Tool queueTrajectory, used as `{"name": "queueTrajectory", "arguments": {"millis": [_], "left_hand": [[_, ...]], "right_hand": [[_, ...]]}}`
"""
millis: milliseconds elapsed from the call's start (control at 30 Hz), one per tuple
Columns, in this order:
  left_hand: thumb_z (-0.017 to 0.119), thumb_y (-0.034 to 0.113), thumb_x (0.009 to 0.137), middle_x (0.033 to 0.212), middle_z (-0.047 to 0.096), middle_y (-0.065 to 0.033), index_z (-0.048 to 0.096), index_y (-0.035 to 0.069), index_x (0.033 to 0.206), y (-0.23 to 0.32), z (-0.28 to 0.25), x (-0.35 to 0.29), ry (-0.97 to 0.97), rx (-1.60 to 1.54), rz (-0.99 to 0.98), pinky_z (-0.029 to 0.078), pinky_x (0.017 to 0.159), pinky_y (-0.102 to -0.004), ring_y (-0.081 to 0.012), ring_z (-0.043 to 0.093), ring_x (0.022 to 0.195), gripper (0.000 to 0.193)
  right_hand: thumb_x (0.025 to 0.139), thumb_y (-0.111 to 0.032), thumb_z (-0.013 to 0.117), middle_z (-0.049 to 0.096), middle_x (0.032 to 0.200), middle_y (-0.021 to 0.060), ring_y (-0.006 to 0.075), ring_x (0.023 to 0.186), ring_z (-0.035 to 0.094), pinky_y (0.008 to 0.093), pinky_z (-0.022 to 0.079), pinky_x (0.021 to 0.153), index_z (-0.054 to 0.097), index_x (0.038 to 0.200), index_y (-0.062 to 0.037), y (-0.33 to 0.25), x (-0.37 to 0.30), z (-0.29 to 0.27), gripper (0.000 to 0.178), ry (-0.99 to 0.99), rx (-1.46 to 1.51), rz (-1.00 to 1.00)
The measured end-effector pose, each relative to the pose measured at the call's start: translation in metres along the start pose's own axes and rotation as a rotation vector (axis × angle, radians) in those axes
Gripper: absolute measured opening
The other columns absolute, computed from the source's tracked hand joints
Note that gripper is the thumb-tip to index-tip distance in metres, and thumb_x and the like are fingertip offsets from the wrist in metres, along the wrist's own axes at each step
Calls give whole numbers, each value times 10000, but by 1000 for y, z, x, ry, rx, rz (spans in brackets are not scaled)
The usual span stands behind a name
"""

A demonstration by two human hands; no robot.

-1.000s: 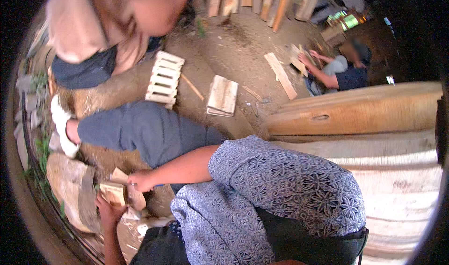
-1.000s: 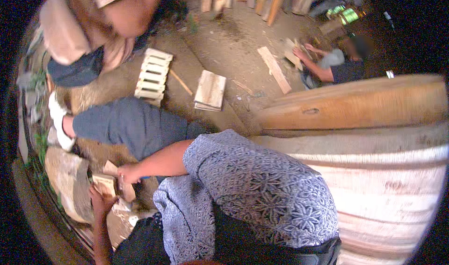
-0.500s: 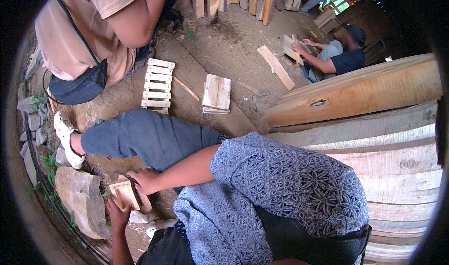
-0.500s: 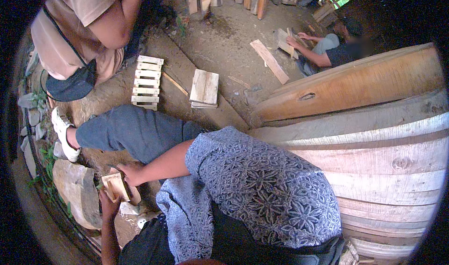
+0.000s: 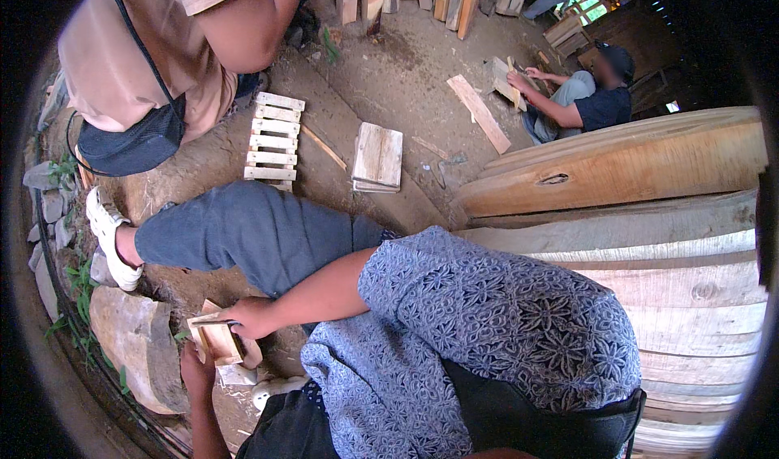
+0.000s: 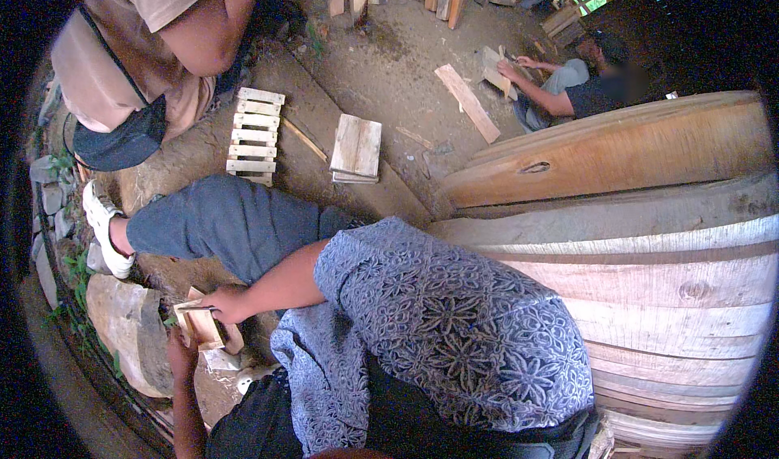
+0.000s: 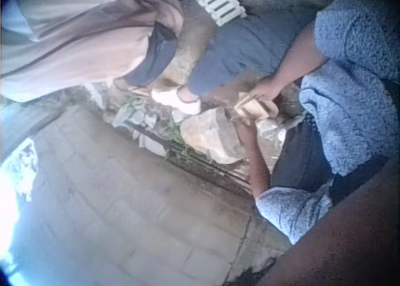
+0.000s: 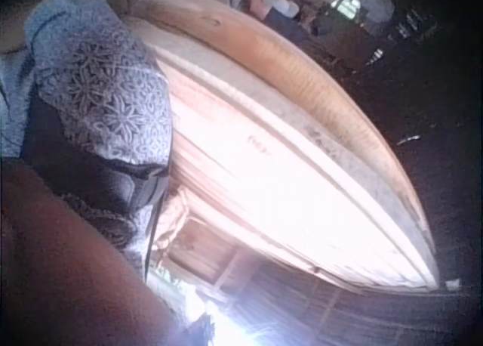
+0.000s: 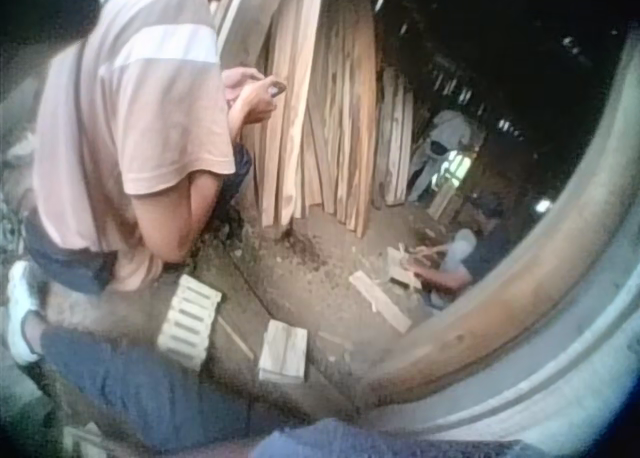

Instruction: The person sits on the ground and uses a chisel to carve a small rectangular wooden block, repeatedly striking and scraping the wood to shape it. The person occasionally repositions the block and continues carving.

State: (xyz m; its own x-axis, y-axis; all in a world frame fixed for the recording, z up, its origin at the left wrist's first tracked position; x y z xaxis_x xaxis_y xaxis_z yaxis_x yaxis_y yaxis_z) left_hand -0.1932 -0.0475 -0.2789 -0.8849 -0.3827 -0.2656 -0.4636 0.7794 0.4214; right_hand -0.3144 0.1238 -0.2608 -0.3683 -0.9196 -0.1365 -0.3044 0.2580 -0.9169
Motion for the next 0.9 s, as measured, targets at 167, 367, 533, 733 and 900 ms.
{"name": "queueTrajectory", "arguments": {"millis": [167, 367, 533, 733, 900], "left_hand": [[756, 257, 816, 913, 660, -256, 574, -2, 987, 13, -10, -3, 22, 8, -54, 506, 741, -514, -458, 648, 857, 360], [746, 384, 847, 859, 659, -241, 580, 0, 948, -6, -4, -2, -10, 40, -139, 502, 705, -516, -452, 652, 813, 431], [743, 433, 849, 830, 644, -234, 580, -4, 895, -17, 0, -4, -86, 43, -195, 495, 685, -513, -444, 648, 796, 469], [748, 449, 845, 868, 658, -243, 590, -10, 907, -14, -2, -4, -65, 124, -181, 507, 715, -508, -434, 658, 824, 489], [772, 464, 825, 885, 662, -249, 594, -10, 927, -33, 8, -12, -114, 31, -229, 514, 739, -499, -433, 661, 842, 517]], "right_hand": [[903, -167, 631, 684, 887, 222, 402, 849, 682, 500, 528, 781, 602, 1236, -98, -4, 3, 14, 341, -118, 60, -11], [915, -163, 617, 682, 869, 226, 399, 837, 684, 509, 528, 758, 555, 1255, -100, 30, 6, 31, 351, -147, 103, 188], [908, -151, 617, 679, 869, 240, 407, 831, 681, 514, 525, 763, 523, 1360, -140, 25, 2, 22, 462, -116, 130, 250], [916, -148, 600, 691, 891, 246, 407, 817, 684, 510, 528, 775, 409, 1521, -201, 20, 2, 18, 637, -145, 29, 171], [927, -147, 581, 692, 902, 254, 406, 821, 687, 506, 532, 782, 385, 1538, -209, 23, 1, 25, 645, -266, 81, 283]]}}
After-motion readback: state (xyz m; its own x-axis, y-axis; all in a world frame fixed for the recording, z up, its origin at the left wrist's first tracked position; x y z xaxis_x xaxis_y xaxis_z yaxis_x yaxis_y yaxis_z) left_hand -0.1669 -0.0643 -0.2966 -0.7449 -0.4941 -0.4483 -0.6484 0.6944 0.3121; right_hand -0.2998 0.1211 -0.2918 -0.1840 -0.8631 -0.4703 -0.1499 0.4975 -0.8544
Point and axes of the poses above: each hand's wrist, its own x-axis towards the middle knuckle, its own z-axis out of the palm, y = z × x, the point moved 10 cm from there along x, towards the middle knuckle
